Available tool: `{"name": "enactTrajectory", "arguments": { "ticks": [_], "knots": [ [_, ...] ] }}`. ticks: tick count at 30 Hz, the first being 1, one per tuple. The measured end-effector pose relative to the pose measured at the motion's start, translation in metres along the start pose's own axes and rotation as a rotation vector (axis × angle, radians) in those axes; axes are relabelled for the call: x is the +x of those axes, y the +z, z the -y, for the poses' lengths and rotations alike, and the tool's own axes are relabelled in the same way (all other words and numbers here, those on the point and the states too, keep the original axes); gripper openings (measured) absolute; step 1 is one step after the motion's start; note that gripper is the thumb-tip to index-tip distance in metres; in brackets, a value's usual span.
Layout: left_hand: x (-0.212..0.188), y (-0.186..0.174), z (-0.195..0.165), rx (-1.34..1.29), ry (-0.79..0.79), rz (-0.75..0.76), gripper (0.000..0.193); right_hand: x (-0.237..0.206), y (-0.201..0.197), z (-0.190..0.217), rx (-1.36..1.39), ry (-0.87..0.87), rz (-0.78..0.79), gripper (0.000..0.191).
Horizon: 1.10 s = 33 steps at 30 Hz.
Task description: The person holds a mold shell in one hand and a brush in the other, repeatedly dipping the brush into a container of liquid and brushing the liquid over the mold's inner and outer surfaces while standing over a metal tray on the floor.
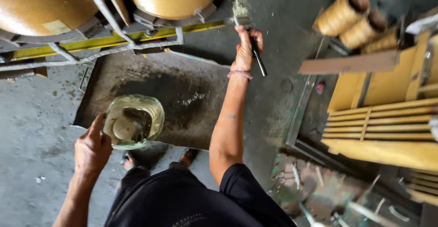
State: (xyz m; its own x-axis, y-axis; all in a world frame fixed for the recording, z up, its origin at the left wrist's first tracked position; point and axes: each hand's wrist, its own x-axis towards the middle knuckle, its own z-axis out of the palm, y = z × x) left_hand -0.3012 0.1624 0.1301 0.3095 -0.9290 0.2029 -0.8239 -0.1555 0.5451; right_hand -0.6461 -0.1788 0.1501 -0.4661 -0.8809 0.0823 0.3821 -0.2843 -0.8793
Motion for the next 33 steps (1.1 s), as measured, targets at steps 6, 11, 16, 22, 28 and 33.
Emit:
{"name": "enactTrajectory", "arguments": {
  "ticks": [6,11,16,22,28,33],
  "knots": [
    [-0.014,0.006,0.01,0.008,-0.072,0.028,0.059,-0.002,0.004,-0.037,-0.044,-0.334,0.165,0.028],
    [-0.021,0.001,0.02,0.003,-0.07,-0.023,0.057,-0.029,0.011,-0.036,-0.346,-0.301,0.204,0.025],
    [-0.034,-0.012,0.035,-0.015,-0.201,-0.042,0.057,-0.04,0.023,-0.03,-0.565,-0.518,0.385,0.024],
    [-0.059,-0.023,0.058,0.028,-0.187,-0.125,0.057,-0.015,0.018,-0.042,-0.391,-0.349,0.359,0.024],
    [-0.077,-0.03,0.086,0.084,-0.225,-0.107,0.05,0.002,0.013,-0.066,-0.295,-0.274,0.368,0.024],
    [-0.085,-0.032,0.099,0.084,-0.269,-0.124,0.046,0.014,0.019,-0.065,-0.137,-0.19,0.449,0.022]
  ]
}}
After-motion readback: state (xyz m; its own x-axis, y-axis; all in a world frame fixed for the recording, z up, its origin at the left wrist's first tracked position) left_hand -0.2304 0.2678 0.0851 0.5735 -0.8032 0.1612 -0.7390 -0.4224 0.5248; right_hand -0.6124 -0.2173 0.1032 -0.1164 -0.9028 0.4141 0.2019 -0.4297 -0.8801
